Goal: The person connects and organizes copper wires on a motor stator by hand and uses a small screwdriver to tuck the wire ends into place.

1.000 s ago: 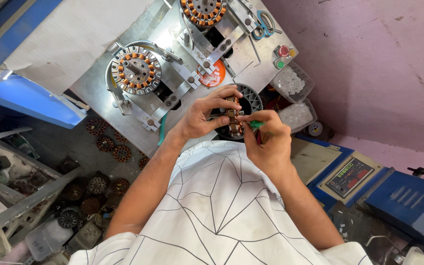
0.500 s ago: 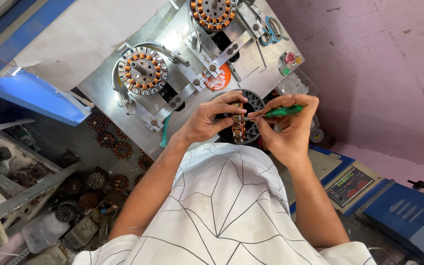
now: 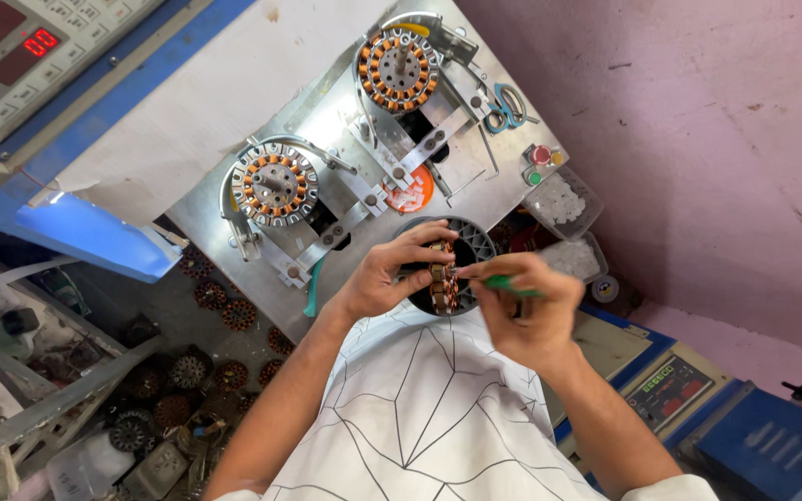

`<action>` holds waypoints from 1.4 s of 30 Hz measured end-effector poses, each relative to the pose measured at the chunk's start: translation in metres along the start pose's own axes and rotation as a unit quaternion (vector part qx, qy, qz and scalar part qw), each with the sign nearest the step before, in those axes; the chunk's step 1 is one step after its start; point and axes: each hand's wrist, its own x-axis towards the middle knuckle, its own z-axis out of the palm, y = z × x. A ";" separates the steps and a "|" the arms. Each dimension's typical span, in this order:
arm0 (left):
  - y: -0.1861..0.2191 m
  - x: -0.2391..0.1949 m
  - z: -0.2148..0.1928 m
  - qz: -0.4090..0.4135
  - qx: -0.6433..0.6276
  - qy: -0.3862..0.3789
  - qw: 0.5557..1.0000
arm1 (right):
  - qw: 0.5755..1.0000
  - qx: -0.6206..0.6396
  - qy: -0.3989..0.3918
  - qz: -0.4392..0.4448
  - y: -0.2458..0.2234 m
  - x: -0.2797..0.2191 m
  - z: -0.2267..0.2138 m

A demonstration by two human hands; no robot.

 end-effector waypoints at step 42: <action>0.062 0.063 0.048 0.025 0.201 0.217 0.955 | 0.980 0.112 0.030 0.163 0.043 0.021 -0.023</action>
